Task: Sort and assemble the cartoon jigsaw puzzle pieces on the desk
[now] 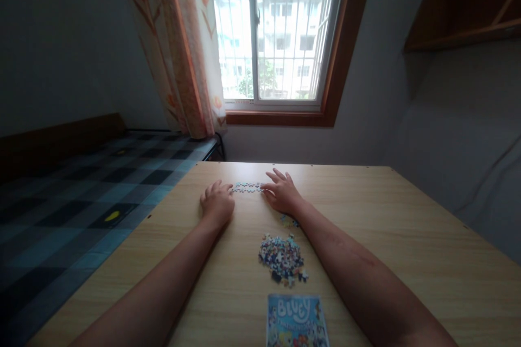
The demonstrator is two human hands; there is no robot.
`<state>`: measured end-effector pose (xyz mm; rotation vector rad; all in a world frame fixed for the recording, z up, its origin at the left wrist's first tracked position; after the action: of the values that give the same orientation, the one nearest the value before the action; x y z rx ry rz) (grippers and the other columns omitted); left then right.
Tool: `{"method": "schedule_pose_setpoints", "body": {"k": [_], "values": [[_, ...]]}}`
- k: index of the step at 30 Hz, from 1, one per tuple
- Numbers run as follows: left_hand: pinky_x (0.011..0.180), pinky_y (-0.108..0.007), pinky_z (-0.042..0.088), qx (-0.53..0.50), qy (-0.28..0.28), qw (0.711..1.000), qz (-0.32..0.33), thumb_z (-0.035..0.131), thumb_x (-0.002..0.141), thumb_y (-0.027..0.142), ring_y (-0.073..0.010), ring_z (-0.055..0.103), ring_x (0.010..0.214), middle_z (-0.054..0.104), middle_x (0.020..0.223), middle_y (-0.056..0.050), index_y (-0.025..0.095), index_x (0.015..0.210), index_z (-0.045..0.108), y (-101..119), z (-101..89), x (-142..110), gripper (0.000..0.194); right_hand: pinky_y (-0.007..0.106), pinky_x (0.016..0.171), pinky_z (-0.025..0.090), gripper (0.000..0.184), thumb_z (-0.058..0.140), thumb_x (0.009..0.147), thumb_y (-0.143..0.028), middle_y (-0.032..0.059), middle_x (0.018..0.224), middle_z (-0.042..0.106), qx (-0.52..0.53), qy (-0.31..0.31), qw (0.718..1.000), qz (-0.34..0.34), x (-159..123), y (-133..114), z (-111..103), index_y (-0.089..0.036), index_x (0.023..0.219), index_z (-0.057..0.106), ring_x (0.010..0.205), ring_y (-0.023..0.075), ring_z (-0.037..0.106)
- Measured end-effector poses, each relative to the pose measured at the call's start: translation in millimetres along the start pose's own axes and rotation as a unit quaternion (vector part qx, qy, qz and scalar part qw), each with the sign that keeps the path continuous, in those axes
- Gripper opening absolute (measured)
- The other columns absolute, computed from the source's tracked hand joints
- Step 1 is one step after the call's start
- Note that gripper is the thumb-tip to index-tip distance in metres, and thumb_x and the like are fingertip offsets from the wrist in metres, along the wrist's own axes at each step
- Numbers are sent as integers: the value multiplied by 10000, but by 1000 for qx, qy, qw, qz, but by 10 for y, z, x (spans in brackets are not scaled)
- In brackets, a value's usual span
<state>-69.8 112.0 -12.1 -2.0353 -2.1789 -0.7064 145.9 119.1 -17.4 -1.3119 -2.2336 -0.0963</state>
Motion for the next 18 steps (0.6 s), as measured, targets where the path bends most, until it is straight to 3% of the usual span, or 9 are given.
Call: {"method": "schedule_pose_setpoints", "body": {"k": [4,10,18], "values": [[1077,-535,310,10,-16,1000,-3,396,920,282,-305,400,1334,502,1446,-86,320,1154,707,-48,67,20,391,659,1105,213,235,569,922,-323,98,1472,492,9,-3,1000,-1,-2,-4,5,-305,1077,745,1447,339,285],[1054,-474,347,3,-23,1000,-1,419,925,306,-281,502,1227,571,1374,-72,345,1153,712,-117,60,69,374,646,1118,199,251,534,944,-325,87,1462,504,5,10,1000,16,8,32,-4,-310,1094,735,1445,322,292],[1053,-403,371,-4,-12,999,35,454,912,264,-234,538,1184,614,1340,-51,289,1208,678,-48,-39,48,373,555,1128,279,294,480,958,-340,86,1366,589,44,83,989,114,53,287,4,-259,1040,750,1385,293,386]]}}
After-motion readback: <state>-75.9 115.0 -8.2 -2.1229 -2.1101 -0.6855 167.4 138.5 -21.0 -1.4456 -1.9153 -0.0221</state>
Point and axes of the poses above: each hand's wrist, its own x-axis towards the middle knuckle, its own z-axis out of the palm, y = z × x, the point moved 3 cm from there along x, towards the middle knuckle
